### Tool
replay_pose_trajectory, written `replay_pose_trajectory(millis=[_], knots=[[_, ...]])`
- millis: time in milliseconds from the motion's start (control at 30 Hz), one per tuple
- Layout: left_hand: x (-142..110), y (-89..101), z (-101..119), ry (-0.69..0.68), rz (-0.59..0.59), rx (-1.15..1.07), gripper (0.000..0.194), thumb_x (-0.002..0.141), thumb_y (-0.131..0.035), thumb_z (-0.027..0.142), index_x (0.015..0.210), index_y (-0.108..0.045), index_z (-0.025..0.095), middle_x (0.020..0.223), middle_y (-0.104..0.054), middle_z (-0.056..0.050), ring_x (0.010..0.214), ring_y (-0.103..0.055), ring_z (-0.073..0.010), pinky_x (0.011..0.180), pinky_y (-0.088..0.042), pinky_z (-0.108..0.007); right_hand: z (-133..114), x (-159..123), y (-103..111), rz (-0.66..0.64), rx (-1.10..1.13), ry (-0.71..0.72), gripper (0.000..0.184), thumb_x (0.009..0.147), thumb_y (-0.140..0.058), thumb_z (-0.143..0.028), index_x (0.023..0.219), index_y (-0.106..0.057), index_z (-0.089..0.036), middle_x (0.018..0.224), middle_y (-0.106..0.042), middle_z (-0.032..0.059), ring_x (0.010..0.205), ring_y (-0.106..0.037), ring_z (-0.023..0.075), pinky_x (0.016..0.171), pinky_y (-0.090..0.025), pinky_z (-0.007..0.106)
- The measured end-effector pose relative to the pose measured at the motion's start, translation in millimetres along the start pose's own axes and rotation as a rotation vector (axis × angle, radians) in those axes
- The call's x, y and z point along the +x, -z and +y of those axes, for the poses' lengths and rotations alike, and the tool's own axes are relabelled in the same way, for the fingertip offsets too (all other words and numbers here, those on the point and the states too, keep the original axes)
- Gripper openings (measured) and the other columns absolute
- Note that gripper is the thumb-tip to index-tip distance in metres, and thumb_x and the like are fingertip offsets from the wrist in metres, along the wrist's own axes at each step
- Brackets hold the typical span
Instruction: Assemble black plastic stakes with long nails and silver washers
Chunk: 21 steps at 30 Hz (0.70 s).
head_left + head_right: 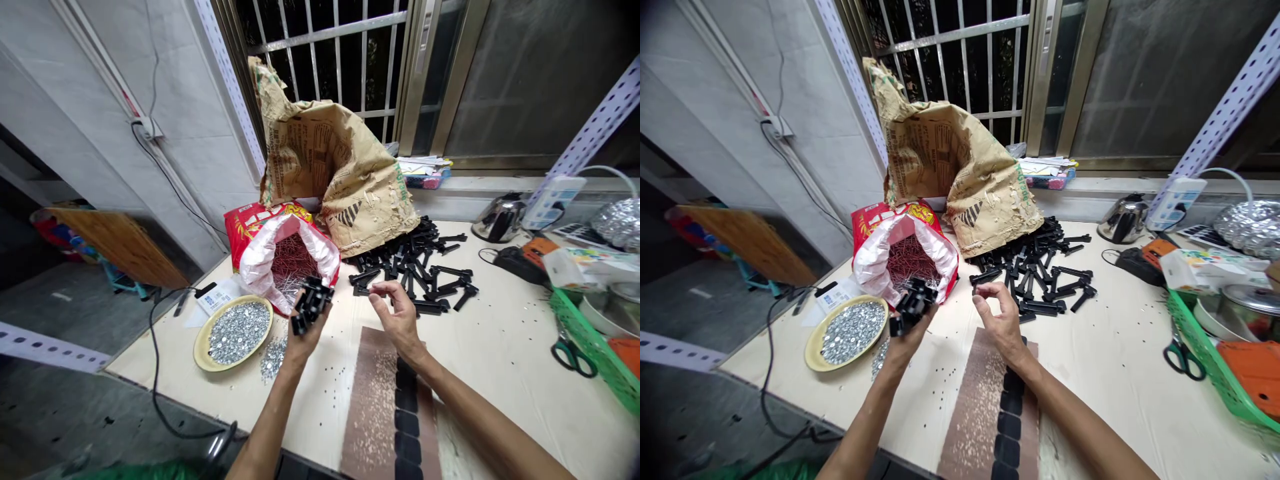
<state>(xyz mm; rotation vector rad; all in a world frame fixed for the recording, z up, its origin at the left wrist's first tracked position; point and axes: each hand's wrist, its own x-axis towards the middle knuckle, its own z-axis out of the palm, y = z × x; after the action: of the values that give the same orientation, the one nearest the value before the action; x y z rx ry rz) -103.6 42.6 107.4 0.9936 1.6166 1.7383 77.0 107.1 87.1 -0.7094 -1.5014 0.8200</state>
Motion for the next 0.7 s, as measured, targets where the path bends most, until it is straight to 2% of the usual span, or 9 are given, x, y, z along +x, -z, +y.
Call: replay_pose_trajectory(millis=[133,267,400,433,467,533,600,633,700], knots=[[8.2,0.4,-1.6,0.092,-0.143,-0.292,0.031,0.066,-0.072,0.041,0.082,-0.063,0.015,0.073,-0.061,-0.001,0.066,-0.058,-0.0135,0.071,-0.05,-0.032,9.0,-2.6,7.8,-0.011,-0.085,-0.002,0.011,0.085,-0.056,-0.032,0.09,-0.059,-0.022,0.086,-0.061,0.0022,0.082,-0.058,0.0169,0.074,-0.046,0.032],[5.9,-6.6,-0.7,0.164,-0.167,-0.228,0.031,0.063,-0.077,0.033,0.082,-0.063,0.014,0.069,-0.061,-0.001,0.063,-0.057,-0.0126,0.062,-0.047,-0.026,9.4,-6.0,10.6,-0.031,-0.131,0.009,0.009,0.086,-0.055,-0.03,0.086,-0.059,-0.022,0.082,-0.06,0.0017,0.078,-0.057,0.0171,0.072,-0.045,0.032],[7.3,-12.5,0.7,0.24,-0.235,-0.452,0.034,0.068,-0.072,0.04,0.092,-0.063,0.017,0.073,-0.06,0.0,0.062,-0.056,-0.0099,0.064,-0.048,-0.027,3.7,-10.2,7.9,-0.08,-0.148,0.056,0.007,0.087,-0.054,-0.029,0.086,-0.058,-0.022,0.086,-0.061,0.0025,0.084,-0.057,0.018,0.078,-0.045,0.033],[9.6,-13.2,-0.8,0.264,-0.237,-0.441,0.036,0.066,-0.072,0.042,0.092,-0.062,0.017,0.073,-0.06,0.0,0.06,-0.056,-0.0099,0.062,-0.048,-0.027,4.6,-10.1,7.9,-0.096,-0.168,0.061,0.008,0.088,-0.054,-0.029,0.088,-0.058,-0.022,0.087,-0.062,0.0028,0.085,-0.058,0.0181,0.078,-0.045,0.033],[12.3,-14.1,-3.6,0.284,-0.222,-0.367,0.038,0.064,-0.073,0.042,0.089,-0.062,0.016,0.071,-0.06,-0.001,0.058,-0.055,-0.0104,0.059,-0.047,-0.027,7.4,-9.2,8.6,-0.12,-0.206,0.062,0.009,0.088,-0.053,-0.029,0.09,-0.058,-0.022,0.088,-0.062,0.0033,0.086,-0.058,0.0182,0.079,-0.046,0.034],[17.7,-17.6,-12.3,0.288,-0.154,-0.085,0.037,0.06,-0.076,0.041,0.08,-0.062,0.013,0.062,-0.059,-0.001,0.053,-0.055,-0.0127,0.052,-0.045,-0.026,19.9,-4.4,13.4,-0.216,-0.354,0.078,0.014,0.09,-0.05,-0.029,0.098,-0.06,-0.021,0.094,-0.064,0.0051,0.091,-0.058,0.0193,0.082,-0.045,0.036],[21.8,-24.1,-23.4,0.191,-0.118,0.219,0.033,0.059,-0.076,0.038,0.078,-0.063,0.013,0.06,-0.06,-0.002,0.056,-0.058,-0.0176,0.053,-0.045,-0.028,40.5,3.7,23.7,-0.355,-0.576,0.125,0.022,0.09,-0.05,-0.029,0.108,-0.06,-0.022,0.108,-0.064,0.0072,0.107,-0.054,0.0234,0.094,-0.039,0.043],[23.0,-28.2,-29.1,0.107,-0.135,0.339,0.032,0.061,-0.074,0.035,0.083,-0.064,0.014,0.066,-0.064,-0.004,0.064,-0.061,-0.021,0.058,-0.046,-0.031,52.4,8.2,30.9,-0.43,-0.689,0.153,0.025,0.09,-0.051,-0.029,0.113,-0.06,-0.023,0.117,-0.061,0.0074,0.117,-0.048,0.0262,0.101,-0.032,0.049],[23.5,-37.1,-39.4,-0.081,-0.226,0.521,0.039,0.064,-0.071,0.026,0.101,-0.064,0.018,0.092,-0.069,-0.009,0.088,-0.063,-0.0266,0.074,-0.047,-0.035,76.0,17.4,47.6,-0.55,-0.867,0.183,0.033,0.09,-0.052,-0.031,0.122,-0.057,-0.026,0.132,-0.053,0.006,0.132,-0.032,0.0307,0.106,-0.014,0.06]])
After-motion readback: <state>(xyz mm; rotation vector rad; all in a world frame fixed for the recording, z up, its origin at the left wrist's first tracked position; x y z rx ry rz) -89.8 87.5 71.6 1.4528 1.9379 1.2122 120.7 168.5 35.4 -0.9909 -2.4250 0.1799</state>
